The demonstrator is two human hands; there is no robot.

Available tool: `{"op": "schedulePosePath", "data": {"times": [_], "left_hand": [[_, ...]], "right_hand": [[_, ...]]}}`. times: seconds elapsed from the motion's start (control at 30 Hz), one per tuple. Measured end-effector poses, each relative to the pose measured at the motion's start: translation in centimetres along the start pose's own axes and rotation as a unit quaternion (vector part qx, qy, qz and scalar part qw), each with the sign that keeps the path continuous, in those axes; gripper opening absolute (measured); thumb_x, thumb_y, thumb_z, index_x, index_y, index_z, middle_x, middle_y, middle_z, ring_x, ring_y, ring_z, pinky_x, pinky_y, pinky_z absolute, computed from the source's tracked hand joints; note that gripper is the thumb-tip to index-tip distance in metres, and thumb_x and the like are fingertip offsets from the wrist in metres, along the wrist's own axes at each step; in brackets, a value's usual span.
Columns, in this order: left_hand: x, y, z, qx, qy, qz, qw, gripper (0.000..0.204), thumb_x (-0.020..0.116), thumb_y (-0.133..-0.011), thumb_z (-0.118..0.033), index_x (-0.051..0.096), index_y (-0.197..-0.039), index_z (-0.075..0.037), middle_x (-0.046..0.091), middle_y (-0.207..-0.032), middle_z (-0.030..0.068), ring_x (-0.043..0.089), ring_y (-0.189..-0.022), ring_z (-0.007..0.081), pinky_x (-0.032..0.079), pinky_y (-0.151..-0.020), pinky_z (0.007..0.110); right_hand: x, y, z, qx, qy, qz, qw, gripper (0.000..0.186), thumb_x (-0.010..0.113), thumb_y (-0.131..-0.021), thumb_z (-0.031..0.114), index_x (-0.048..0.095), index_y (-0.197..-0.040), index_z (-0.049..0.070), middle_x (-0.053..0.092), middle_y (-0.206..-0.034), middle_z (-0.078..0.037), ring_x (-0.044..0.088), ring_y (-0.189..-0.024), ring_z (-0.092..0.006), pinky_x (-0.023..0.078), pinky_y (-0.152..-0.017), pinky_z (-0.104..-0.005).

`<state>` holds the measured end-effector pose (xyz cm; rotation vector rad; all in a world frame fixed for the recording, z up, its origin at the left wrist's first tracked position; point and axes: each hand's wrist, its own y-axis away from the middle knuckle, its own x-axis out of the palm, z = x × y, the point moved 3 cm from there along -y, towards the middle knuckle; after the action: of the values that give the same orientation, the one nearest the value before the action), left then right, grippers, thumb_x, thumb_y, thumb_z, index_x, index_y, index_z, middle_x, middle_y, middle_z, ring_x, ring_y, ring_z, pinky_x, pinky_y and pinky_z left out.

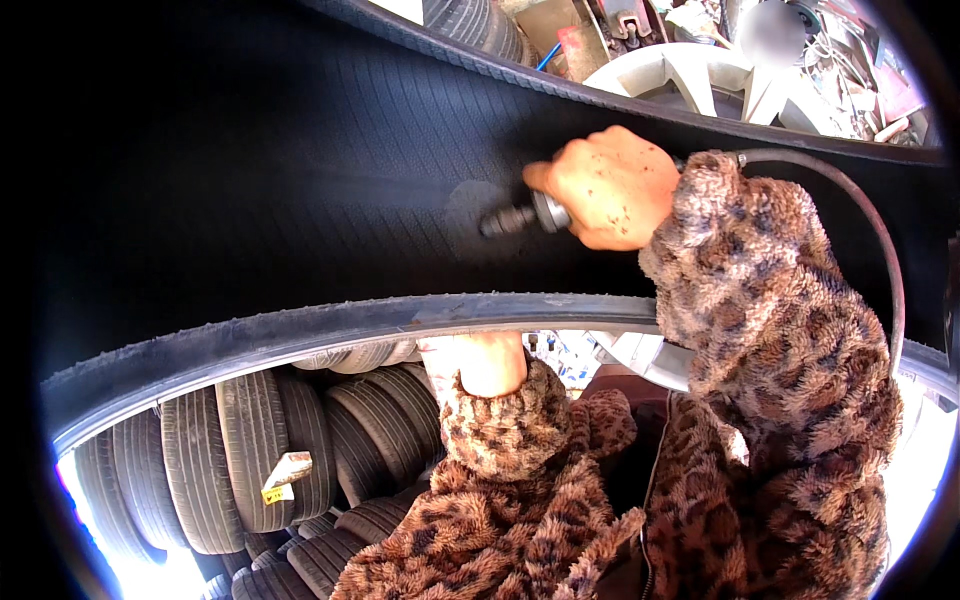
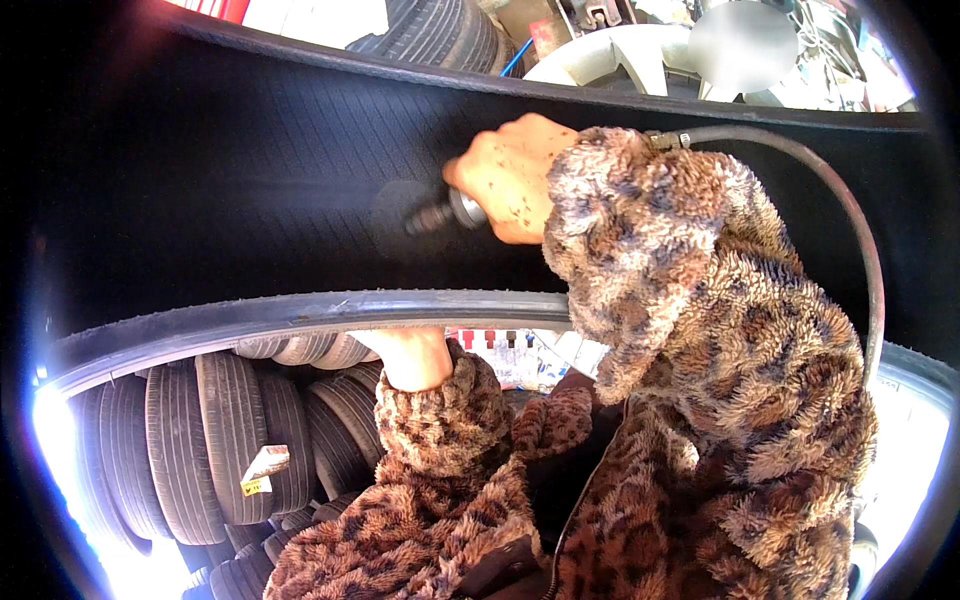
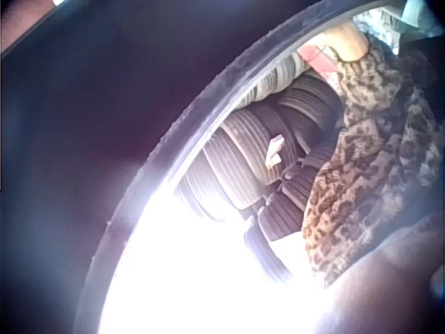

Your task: The person uses a pneumatic drill to grind the inner surface of a car tire mounted on a rim. They then apply a liquid from a spray can to the treated area using a brush. Finally, they handle a small blue and red object, likely a valve cap or seal, near the tire.

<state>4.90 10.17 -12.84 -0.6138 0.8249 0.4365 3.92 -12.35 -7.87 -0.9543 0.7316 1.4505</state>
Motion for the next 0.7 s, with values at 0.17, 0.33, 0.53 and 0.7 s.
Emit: {"op": "schedulePosePath", "data": {"times": [0.17, 0.33, 0.53, 0.7], "left_hand": [[-1.0, -0.4, -0.2, 0.007, -0.01, 0.039, 0.999, 0.045, 0.055, -0.085, -0.026, 0.065, -0.109, 0.011, 0.051, -0.121, 0.0435, 0.047, -0.109, 0.0659, 0.033, -0.076, 0.086], [-0.7, -0.6, -0.4, 0.018, -0.064, 0.061, 0.996, 0.046, 0.056, -0.086, -0.027, 0.064, -0.113, 0.01, 0.051, -0.122, 0.041, 0.048, -0.108, 0.0623, 0.034, -0.075, 0.084], [1.7, 0.6, 0.5, -0.026, 0.058, -0.126, 0.99, 0.049, 0.053, -0.09, -0.025, 0.055, -0.123, 0.012, 0.046, -0.13, 0.0386, 0.043, -0.118, 0.0597, 0.032, -0.079, 0.085], [0.7, 0.3, -0.3, -0.163, 0.264, -0.103, 0.945, 0.049, 0.053, -0.089, -0.023, 0.054, -0.124, 0.012, 0.044, -0.129, 0.0404, 0.043, -0.12, 0.0595, 0.031, -0.086, 0.087]], "right_hand": [[0.5, 0.1, 0.1, 0.017, 0.031, -0.039, 0.999, 0.034, 0.066, -0.065, 0.006, 0.063, -0.099, 0.005, 0.068, -0.083, -0.016, 0.068, -0.079, -0.0362, 0.056, -0.07, -0.0451], [0.3, 0.0, -0.6, 0.031, 0.032, -0.054, 0.998, 0.034, 0.067, -0.066, 0.007, 0.063, -0.101, 0.004, 0.067, -0.084, -0.016, 0.068, -0.08, -0.0365, 0.056, -0.069, -0.0439], [0.3, 0.5, -0.6, 0.049, 0.003, 0.0, 0.999, 0.037, 0.065, -0.066, 0.005, 0.064, -0.103, 0.003, 0.068, -0.084, -0.018, 0.068, -0.082, -0.0378, 0.055, -0.071, -0.0449], [0.5, 0.2, -1.2, 0.066, 0.003, -0.047, 0.997, 0.036, 0.066, -0.066, 0.004, 0.061, -0.102, 0.003, 0.067, -0.086, -0.018, 0.067, -0.083, -0.0387, 0.055, -0.072, -0.0463]]}}
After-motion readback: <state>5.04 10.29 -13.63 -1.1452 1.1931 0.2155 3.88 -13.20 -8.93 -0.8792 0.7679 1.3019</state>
